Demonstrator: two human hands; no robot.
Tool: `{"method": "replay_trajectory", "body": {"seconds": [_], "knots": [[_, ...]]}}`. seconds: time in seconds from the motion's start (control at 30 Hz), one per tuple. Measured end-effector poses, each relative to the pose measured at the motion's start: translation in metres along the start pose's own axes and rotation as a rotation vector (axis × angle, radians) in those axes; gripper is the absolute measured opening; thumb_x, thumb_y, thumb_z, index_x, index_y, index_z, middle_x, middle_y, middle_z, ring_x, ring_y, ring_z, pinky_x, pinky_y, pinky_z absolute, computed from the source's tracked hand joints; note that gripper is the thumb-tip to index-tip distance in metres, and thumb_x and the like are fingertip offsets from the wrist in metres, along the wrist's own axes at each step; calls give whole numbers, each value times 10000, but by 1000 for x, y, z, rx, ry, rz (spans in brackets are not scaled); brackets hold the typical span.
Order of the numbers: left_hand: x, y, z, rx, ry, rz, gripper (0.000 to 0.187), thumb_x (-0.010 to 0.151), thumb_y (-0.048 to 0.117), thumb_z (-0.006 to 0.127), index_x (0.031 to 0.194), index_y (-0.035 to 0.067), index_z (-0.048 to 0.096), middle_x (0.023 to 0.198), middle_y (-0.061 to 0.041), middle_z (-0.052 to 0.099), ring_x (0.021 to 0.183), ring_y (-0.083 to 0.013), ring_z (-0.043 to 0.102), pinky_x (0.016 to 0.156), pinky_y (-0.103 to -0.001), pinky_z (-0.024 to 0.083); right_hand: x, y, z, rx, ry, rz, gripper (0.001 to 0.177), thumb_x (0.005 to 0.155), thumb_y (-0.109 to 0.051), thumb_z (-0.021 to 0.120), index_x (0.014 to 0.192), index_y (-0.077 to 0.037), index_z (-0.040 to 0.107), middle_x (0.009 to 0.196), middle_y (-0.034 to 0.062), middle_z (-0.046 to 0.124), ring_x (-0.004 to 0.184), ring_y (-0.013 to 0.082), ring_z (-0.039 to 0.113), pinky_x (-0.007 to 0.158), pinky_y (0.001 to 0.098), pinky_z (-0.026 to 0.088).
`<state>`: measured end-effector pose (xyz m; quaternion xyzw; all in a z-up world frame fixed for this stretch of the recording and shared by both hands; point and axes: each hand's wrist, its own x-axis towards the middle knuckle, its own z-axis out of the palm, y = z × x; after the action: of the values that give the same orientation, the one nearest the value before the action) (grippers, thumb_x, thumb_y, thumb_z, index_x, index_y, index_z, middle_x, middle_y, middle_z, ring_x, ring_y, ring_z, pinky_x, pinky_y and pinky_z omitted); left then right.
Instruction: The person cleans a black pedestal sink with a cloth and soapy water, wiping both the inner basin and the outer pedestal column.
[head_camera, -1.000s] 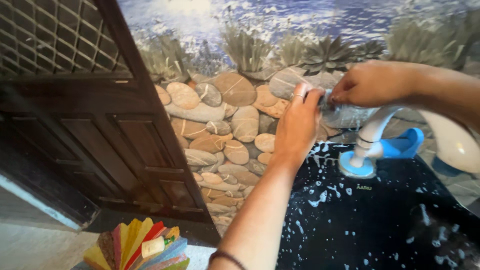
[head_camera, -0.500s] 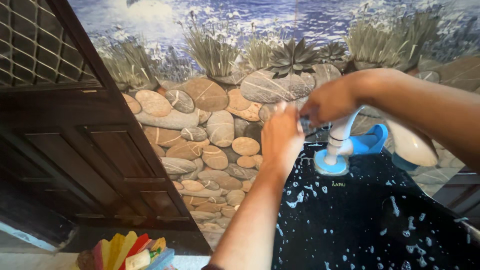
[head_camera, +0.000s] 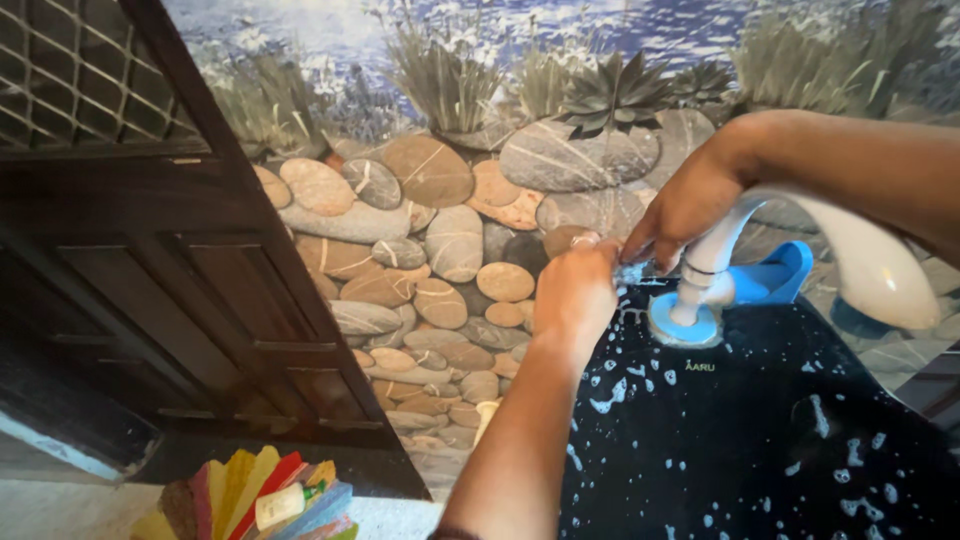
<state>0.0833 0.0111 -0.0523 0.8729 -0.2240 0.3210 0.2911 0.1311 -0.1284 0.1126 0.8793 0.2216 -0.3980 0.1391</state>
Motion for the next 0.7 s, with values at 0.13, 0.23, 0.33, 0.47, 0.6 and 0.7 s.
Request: {"method": "replay_trajectory", "body": {"seconds": [0.13,0.23,0.33,0.47,0.6,0.7], "knots": [[19,20,-18,-123,-24,-192,75,820,92,662,873,113,710,950,-150,701,906,-379,697,798,-498,556,1,11,2,85,69,-31,655,904,-371,647,1506,-205,449,1533,-33,547,1399,131,506,1212,335,324],[40,41,-32,-156,10,-191,54,852,97,658,872,112,706,978,-141,689,910,-382,691,793,-500,546,-10,22,5,45,275,-86,504,924,-413,541,1256,-89,736,1251,85,760,1195,255,685,1091,366,490],[65,60,-35,-190,144,-86,121,925,86,602,926,132,714,1045,-108,688,950,-373,701,831,-494,555,-42,42,13,278,615,212,447,990,-478,597,1231,-148,776,1249,82,770,1163,241,705,1079,403,508],[94,81,-23,-342,253,141,153,888,90,575,977,140,689,1097,-88,691,984,-371,701,849,-493,558,-82,70,47,711,838,205,411,976,-386,576,1158,-119,832,1126,84,791,1027,219,773,970,379,561],[140,77,-6,-179,102,537,157,899,125,571,987,116,700,1152,-116,687,948,-353,707,811,-475,581,-86,82,92,379,1221,280,376,956,-293,662,1291,-148,755,1051,131,812,940,253,768,831,410,598],[179,75,7,48,-168,912,141,931,192,591,944,127,716,1138,-99,697,982,-309,711,787,-441,584,-63,80,130,349,1461,183,398,828,-199,754,1216,-119,719,1012,144,781,912,303,762,819,429,590]]}}
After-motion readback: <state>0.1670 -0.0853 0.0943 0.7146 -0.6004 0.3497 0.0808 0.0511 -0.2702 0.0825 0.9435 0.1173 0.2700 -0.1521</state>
